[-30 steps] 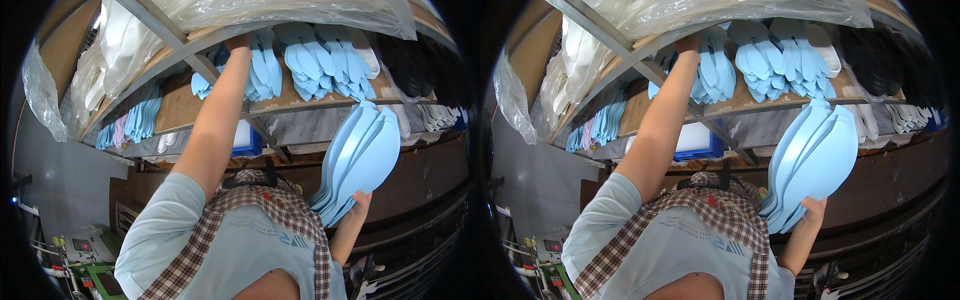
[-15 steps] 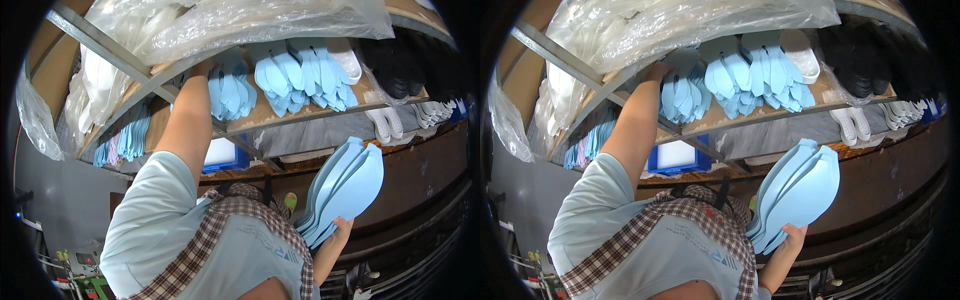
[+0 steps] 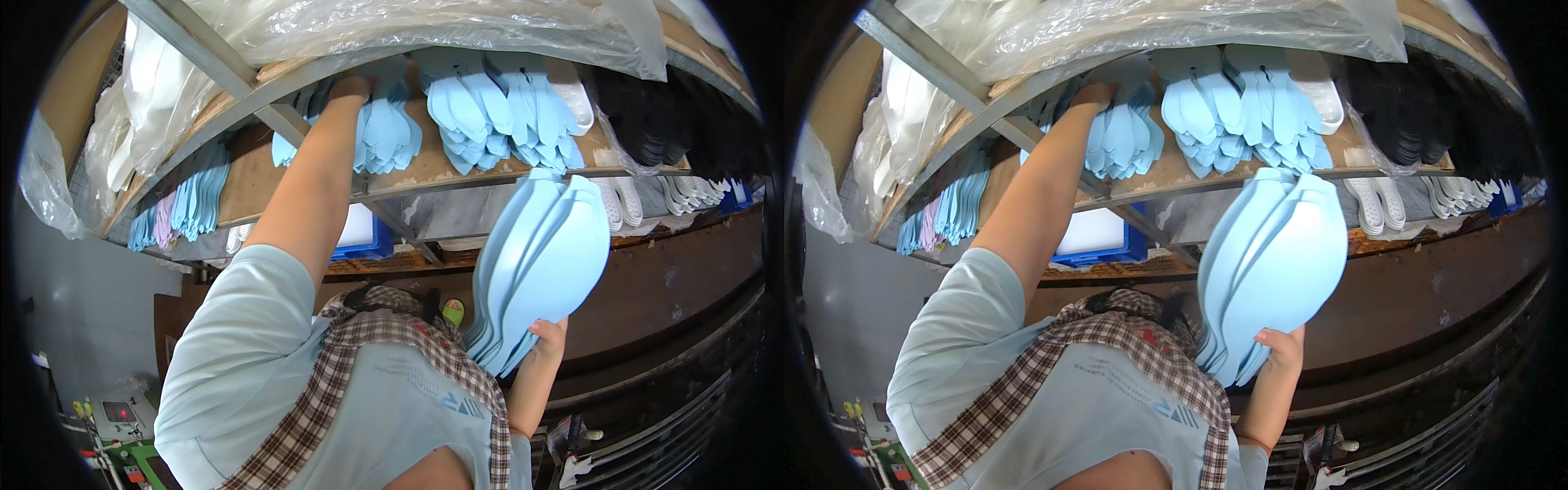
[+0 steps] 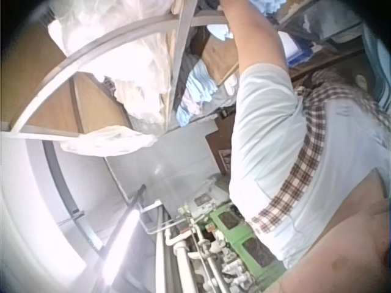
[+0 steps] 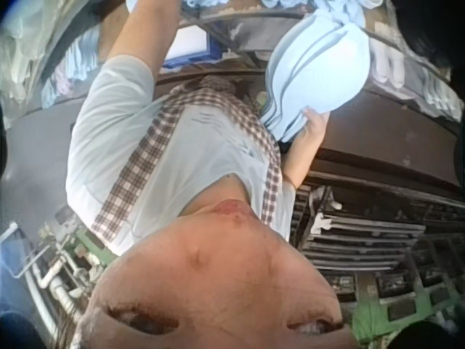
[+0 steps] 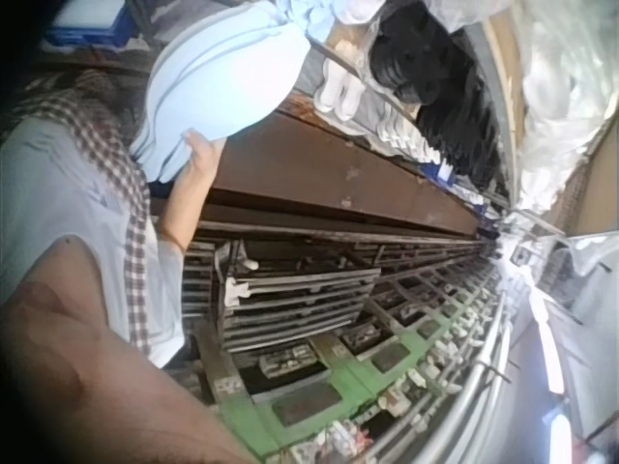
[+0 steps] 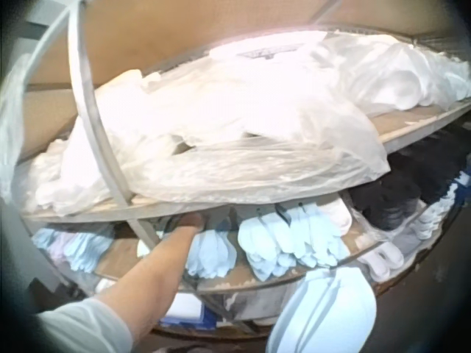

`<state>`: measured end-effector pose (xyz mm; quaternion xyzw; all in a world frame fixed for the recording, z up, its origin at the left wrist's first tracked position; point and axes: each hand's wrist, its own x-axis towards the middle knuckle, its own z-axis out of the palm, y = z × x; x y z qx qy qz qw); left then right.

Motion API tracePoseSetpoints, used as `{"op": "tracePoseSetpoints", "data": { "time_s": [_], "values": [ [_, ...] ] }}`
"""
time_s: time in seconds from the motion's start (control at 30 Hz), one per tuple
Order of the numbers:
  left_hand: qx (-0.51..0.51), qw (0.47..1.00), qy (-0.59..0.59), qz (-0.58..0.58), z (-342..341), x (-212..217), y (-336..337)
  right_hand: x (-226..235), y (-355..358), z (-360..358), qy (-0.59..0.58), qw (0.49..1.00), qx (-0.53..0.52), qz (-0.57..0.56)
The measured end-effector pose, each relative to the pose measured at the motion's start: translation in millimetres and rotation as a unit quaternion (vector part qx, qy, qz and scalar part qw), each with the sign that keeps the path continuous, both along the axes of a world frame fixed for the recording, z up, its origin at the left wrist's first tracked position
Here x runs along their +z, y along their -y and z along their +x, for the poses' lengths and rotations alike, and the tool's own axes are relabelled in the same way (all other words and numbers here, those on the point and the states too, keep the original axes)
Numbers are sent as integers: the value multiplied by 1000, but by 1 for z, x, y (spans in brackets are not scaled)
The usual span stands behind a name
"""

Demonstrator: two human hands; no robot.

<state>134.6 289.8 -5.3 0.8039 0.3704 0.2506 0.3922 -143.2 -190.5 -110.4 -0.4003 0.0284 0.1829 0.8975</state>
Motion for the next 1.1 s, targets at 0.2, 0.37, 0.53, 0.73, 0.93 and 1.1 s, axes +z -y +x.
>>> {"op": "tracePoseSetpoints", "data": {
  "time_s": [0.2, 0.37, 0.53, 0.73, 0.93, 1.1],
  "values": [
    [58, 991, -107, 49, 2, -17, -5, 8, -24, 6, 34, 999, 17, 11],
    [82, 968, -141, 190, -18, -16, 20, 34, -45, 23, 63, 996, 67, -18],
    [-73, 906, 73, 411, -76, 17, 73, 78, -91, 50, 83, 990, 86, -69],
    [-375, 877, 272, 127, -258, 43, 98, 136, -170, 94, 147, 969, 153, -123],
    [-402, 872, 182, 210, -363, 33, 54, 145, -266, 175, 153, 954, 238, -99],
    [-309, 949, 56, 31, -403, -5, 30, 120, -354, 253, 102, 966, 201, 124]
  ]
}}
